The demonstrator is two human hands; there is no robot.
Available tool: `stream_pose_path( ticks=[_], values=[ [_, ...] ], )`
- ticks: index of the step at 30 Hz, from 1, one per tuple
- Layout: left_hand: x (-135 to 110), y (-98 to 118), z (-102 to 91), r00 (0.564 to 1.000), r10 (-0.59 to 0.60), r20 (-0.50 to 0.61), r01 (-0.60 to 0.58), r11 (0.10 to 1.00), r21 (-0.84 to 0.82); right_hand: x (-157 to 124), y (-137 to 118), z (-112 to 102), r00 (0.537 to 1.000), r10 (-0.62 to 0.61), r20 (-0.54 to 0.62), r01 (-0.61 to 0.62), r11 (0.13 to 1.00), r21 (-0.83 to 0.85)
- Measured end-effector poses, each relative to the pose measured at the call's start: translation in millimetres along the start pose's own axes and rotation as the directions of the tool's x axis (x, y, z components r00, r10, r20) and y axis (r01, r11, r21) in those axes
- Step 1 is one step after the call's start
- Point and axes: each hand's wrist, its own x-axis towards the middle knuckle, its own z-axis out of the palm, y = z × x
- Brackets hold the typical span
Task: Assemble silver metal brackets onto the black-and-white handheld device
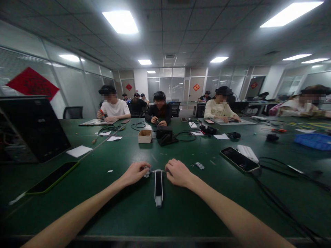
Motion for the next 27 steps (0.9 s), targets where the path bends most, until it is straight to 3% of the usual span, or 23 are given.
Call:
stream_pose_path(
  ticks=[8,17,27],
  values=[
    [-2.1,4.4,2.1,0.999,0.006,0.046,-0.006,1.0,0.004,0.6,-5.3,2.5,1.0,-0.011,0.012,0.011,1.0,0.009],
    [-4.2,-1.1,13.1,0.99,0.143,0.009,-0.143,0.978,0.151,0.3,-2.9,2.8,0.999,-0.034,0.008,0.034,0.999,0.016],
    [-9.2,7.0,-0.9,0.975,0.187,0.121,-0.214,0.934,0.286,0.3,-2.2,5.3,0.999,-0.038,0.01,0.038,0.999,-0.023]
  ],
)
